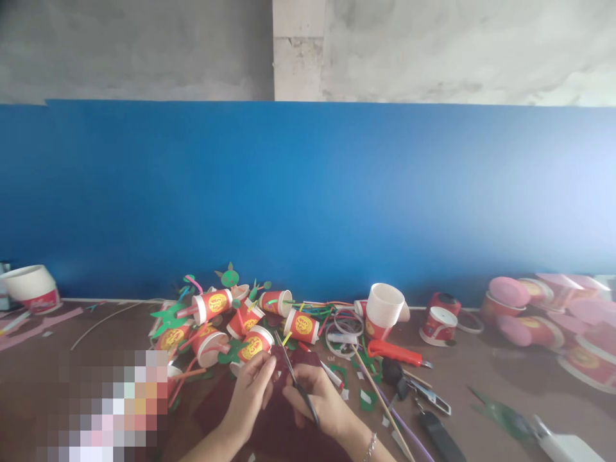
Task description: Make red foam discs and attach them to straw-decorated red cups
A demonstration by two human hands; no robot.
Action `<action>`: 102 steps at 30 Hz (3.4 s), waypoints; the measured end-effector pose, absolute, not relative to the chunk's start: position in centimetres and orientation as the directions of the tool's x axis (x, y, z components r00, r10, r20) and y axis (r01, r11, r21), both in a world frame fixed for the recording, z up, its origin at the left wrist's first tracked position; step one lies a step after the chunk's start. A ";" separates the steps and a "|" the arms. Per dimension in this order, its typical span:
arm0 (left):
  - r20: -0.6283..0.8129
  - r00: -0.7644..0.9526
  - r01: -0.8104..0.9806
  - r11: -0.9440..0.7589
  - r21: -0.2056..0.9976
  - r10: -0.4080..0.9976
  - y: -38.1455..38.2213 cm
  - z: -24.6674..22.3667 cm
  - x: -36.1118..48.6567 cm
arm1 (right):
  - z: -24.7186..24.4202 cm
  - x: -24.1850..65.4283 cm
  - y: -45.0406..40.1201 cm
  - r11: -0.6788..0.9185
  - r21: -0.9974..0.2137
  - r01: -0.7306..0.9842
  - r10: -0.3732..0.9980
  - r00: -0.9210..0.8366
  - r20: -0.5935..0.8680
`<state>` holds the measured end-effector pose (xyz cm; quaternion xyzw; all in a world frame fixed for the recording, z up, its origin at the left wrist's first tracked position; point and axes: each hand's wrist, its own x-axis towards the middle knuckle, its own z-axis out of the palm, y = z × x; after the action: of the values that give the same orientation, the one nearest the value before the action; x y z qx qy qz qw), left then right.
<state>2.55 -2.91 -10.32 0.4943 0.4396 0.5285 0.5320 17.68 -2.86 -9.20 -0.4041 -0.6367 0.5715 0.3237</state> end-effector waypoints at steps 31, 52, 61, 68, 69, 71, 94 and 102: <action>0.082 0.058 -0.113 -0.075 0.991 0.995 -3.0 -10.3 2.5 | -9.6 18.3 -2.4 -0.011 -0.991 0.131 0.866 -0.494 -0.075; 0.054 0.100 -0.168 -0.037 0.985 0.993 -3.2 -10.3 2.8 | -9.3 18.2 -2.6 -0.010 -0.992 0.122 0.874 -0.481 -0.069; 0.037 0.128 -0.201 -0.010 0.980 0.991 -3.0 -10.7 2.7 | -9.1 18.3 -2.5 -0.007 -0.991 0.135 0.865 -0.496 -0.073; 0.024 0.144 -0.199 0.006 0.980 0.989 -3.1 -10.5 2.8 | -9.1 18.2 -2.5 0.030 -0.991 0.130 0.865 -0.501 -0.040; 0.022 0.149 -0.198 0.008 0.980 0.989 -3.2 -10.4 2.8 | -9.0 18.2 -2.5 0.035 -0.991 0.132 0.866 -0.499 -0.036; 0.021 0.150 -0.197 0.009 0.980 0.988 -3.2 -10.3 2.8 | -9.0 18.2 -2.5 0.036 -0.990 0.134 0.868 -0.496 -0.036; 0.064 0.075 -0.137 -0.053 0.989 0.995 -2.9 -10.4 2.6 | -9.2 18.4 -2.4 0.010 -0.990 0.138 0.868 -0.492 -0.060; 0.081 0.032 -0.110 -0.077 0.991 0.996 -2.8 -10.9 2.5 | -9.3 18.4 -2.4 -0.020 -0.994 0.105 0.862 -0.501 -0.071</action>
<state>2.54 -2.79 -10.88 0.5002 0.4429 0.5367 0.5153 18.41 -2.38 -9.34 -0.3871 -0.6248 0.6003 0.3154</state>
